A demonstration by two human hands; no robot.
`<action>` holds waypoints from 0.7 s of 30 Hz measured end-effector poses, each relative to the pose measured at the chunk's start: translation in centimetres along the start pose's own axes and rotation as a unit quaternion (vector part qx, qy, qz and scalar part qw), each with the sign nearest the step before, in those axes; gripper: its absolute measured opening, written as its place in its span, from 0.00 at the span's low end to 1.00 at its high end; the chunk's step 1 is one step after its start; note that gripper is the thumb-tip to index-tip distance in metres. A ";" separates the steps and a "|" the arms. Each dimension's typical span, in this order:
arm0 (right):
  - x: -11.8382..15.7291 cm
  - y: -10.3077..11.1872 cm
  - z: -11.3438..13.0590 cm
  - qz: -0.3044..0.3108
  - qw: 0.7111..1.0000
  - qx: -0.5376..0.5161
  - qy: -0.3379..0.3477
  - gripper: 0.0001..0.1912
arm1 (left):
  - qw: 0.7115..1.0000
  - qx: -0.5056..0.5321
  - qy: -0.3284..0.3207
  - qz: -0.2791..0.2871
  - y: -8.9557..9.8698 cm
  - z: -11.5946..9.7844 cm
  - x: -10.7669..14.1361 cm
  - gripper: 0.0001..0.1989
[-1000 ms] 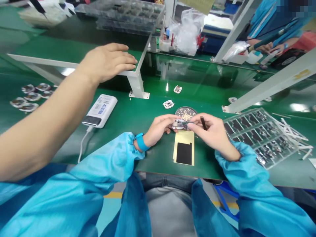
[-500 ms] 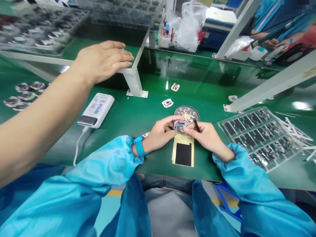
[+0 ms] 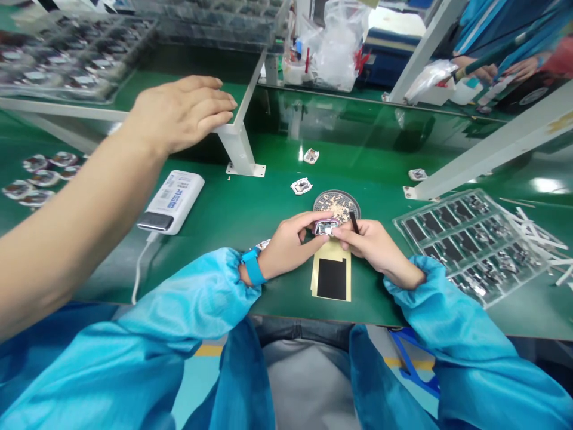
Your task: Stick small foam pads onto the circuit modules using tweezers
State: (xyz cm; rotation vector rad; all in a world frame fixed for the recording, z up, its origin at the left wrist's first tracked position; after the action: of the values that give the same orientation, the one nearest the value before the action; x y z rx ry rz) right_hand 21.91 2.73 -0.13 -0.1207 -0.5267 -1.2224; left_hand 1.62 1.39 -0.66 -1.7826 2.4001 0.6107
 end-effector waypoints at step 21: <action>0.0 -1.8 0.4 -0.127 0.978 -0.039 0.159 0.19 | 0.954 0.270 0.128 -0.032 -0.3 0.7 -0.5 0.29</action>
State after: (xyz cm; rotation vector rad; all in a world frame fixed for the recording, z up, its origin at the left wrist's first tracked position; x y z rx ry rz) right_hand 20.19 2.27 -0.16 0.0798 -0.2181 -1.4791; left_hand 1.97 2.04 -1.18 -1.7529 2.3270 -0.2869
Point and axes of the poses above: each hand's wrist, its own x-axis away from the middle knuckle, its own y-axis out of the back of the hand, z = x × y, the point moved 2 cm from there along -x, towards the middle knuckle, and after that the axes turned 9 degrees about -y, right-handed, at the moved point
